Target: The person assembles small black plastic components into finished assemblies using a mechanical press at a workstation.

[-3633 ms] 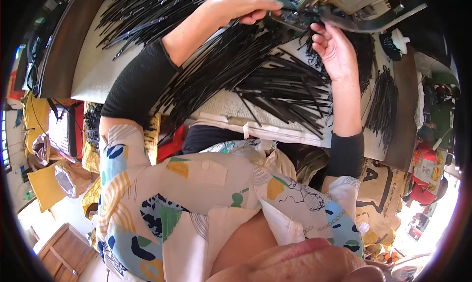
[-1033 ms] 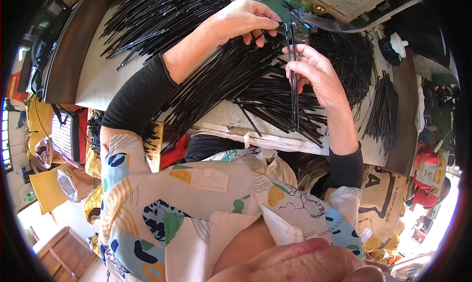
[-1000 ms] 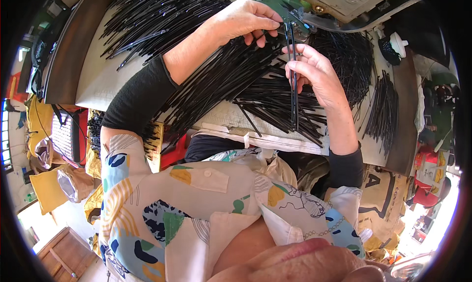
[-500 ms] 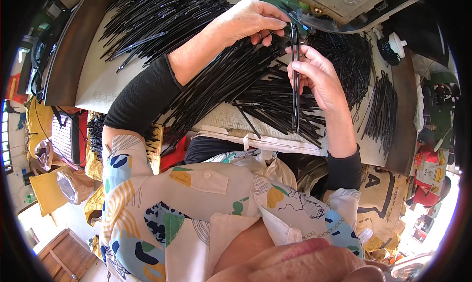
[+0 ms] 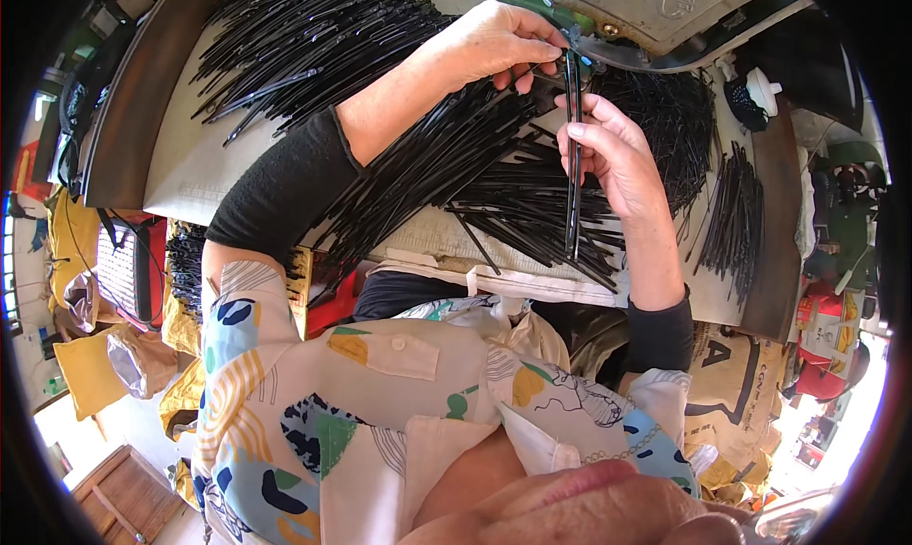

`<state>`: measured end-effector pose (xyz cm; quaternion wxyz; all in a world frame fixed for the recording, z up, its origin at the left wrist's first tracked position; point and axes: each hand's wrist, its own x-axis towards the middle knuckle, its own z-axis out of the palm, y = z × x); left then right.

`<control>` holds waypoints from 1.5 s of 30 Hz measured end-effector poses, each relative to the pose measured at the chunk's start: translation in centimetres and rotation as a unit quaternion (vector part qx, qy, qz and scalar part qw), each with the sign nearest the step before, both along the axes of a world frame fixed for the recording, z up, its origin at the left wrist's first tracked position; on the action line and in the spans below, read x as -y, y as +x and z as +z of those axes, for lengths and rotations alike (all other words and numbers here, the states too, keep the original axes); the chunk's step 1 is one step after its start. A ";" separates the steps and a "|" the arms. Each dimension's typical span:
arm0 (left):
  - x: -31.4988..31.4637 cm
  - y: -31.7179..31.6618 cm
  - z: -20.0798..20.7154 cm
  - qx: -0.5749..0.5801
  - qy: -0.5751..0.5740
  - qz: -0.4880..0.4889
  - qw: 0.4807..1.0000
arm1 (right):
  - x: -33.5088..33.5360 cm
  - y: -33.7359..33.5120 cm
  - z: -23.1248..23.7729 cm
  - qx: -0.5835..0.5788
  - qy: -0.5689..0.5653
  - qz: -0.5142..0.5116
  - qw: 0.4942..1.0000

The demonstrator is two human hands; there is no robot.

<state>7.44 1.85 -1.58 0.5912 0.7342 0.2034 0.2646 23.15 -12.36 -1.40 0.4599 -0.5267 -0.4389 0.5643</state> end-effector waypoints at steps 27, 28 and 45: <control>0.7 -0.6 1.1 -0.052 -0.067 0.011 0.996 | -0.7 -0.3 -0.8 -0.046 -0.003 -0.072 0.996; 0.5 -0.7 1.0 -0.043 -0.072 -0.012 0.996 | -0.8 -0.4 -0.8 -0.046 -0.004 -0.073 0.996; 1.3 -0.3 0.7 -0.049 -0.086 -0.019 0.995 | -1.2 -1.1 -0.5 -0.017 0.035 -0.064 0.997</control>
